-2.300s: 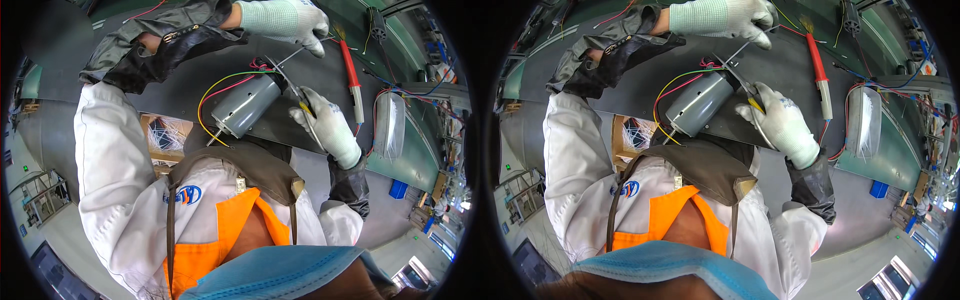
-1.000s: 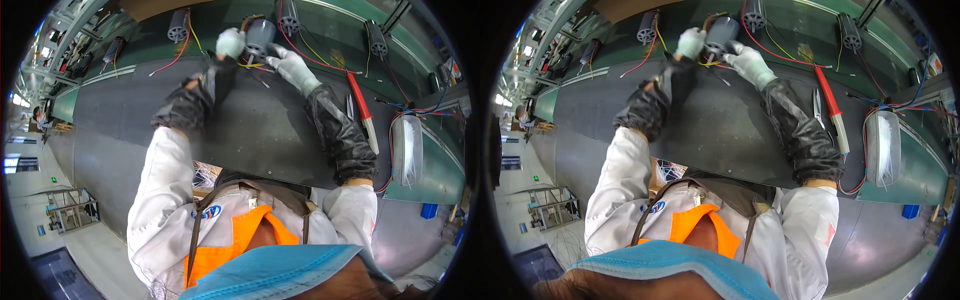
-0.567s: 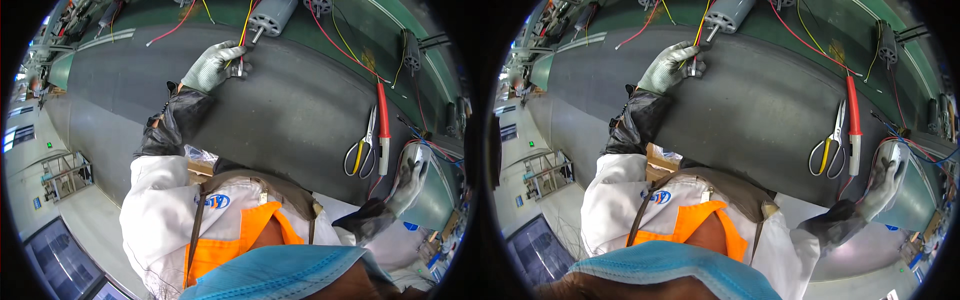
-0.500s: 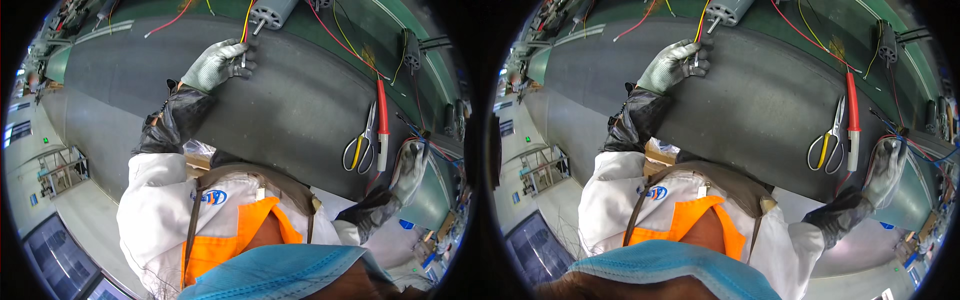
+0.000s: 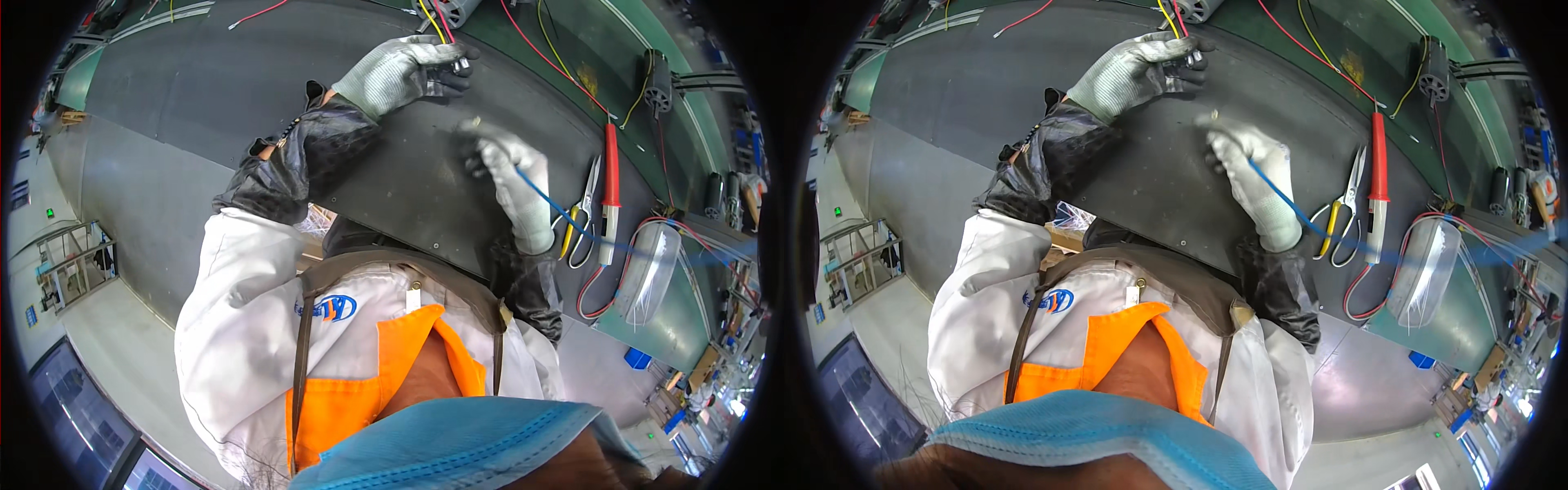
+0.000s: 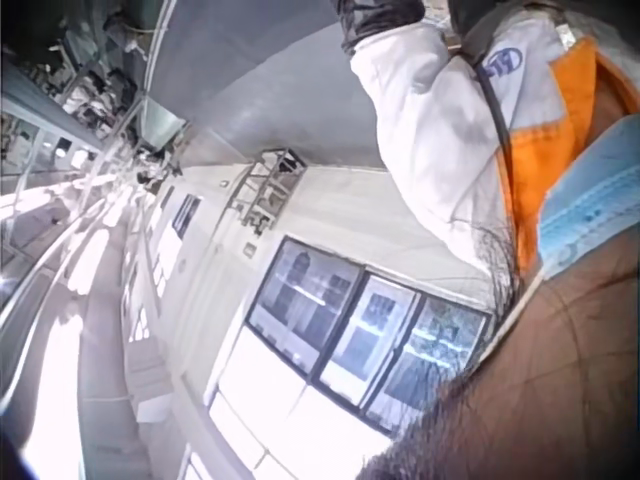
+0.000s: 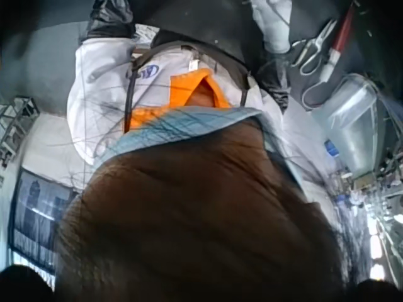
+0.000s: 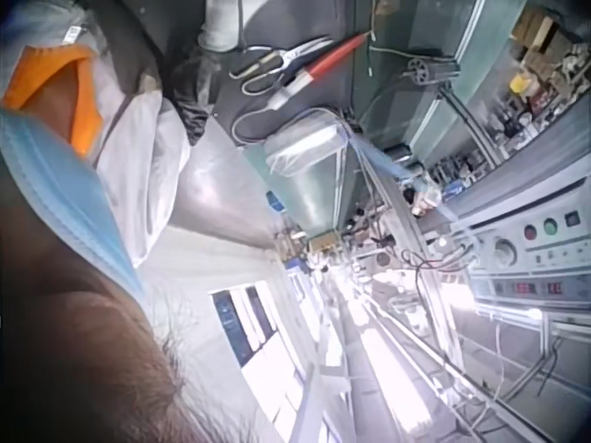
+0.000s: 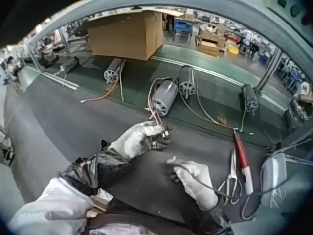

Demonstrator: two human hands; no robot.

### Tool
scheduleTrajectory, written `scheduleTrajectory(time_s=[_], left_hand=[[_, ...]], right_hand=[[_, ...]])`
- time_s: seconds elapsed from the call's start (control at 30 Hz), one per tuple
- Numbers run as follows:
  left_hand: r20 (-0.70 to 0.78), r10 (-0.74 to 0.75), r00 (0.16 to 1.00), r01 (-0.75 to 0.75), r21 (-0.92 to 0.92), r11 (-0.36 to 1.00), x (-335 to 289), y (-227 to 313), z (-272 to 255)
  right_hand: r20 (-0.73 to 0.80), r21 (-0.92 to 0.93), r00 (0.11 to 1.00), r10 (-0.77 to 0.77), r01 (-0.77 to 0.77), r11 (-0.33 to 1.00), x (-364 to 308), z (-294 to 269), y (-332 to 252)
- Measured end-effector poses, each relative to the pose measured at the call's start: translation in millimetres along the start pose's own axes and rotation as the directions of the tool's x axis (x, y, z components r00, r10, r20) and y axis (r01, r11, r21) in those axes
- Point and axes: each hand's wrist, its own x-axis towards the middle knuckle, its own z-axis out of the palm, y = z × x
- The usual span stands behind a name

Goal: Connecting electrical wires to small motors and testing them using a probe on an assembly line.

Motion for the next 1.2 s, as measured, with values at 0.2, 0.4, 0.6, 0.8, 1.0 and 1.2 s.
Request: scheduleTrajectory(time_s=[0.2,0.4,0.6,0.8,1.0,1.2], left_hand=[[-0.069,0.069,0.995,-0.075,-0.088,0.993,10.2,-7.9,11.5],[0.028,0.080,0.996,-0.072,-0.215,0.974,13.3,-10.3,16.9],[0.044,0.100,0.994,-0.086,-0.244,0.966,12.4,-8.4,19.6],[-0.004,0.124,0.992,-0.122,-0.225,0.967,11.8,-13.4,24.1],[-0.008,0.147,0.989,-0.146,-0.178,0.973,9.8,-21.1,31.2],[-0.066,0.110,0.992,-0.120,-0.175,0.977,9.5,-14.1,26.6]], right_hand=[[-0.212,0.129,0.949,-0.235,0.266,0.955,30.9,24.7,-30.0],[-0.247,0.128,0.929,-0.277,0.315,0.940,51.7,26.8,-14.8],[-0.256,0.094,0.912,-0.321,0.354,0.931,54.4,30.1,-17.5],[-0.260,0.053,0.914,-0.313,0.337,0.940,56.3,31.4,-17.2],[-0.289,0.141,0.912,-0.292,0.342,0.929,59.2,37.8,-19.1],[-0.223,0.132,0.950,-0.220,0.253,0.959,60.8,28.7,-23.6]])
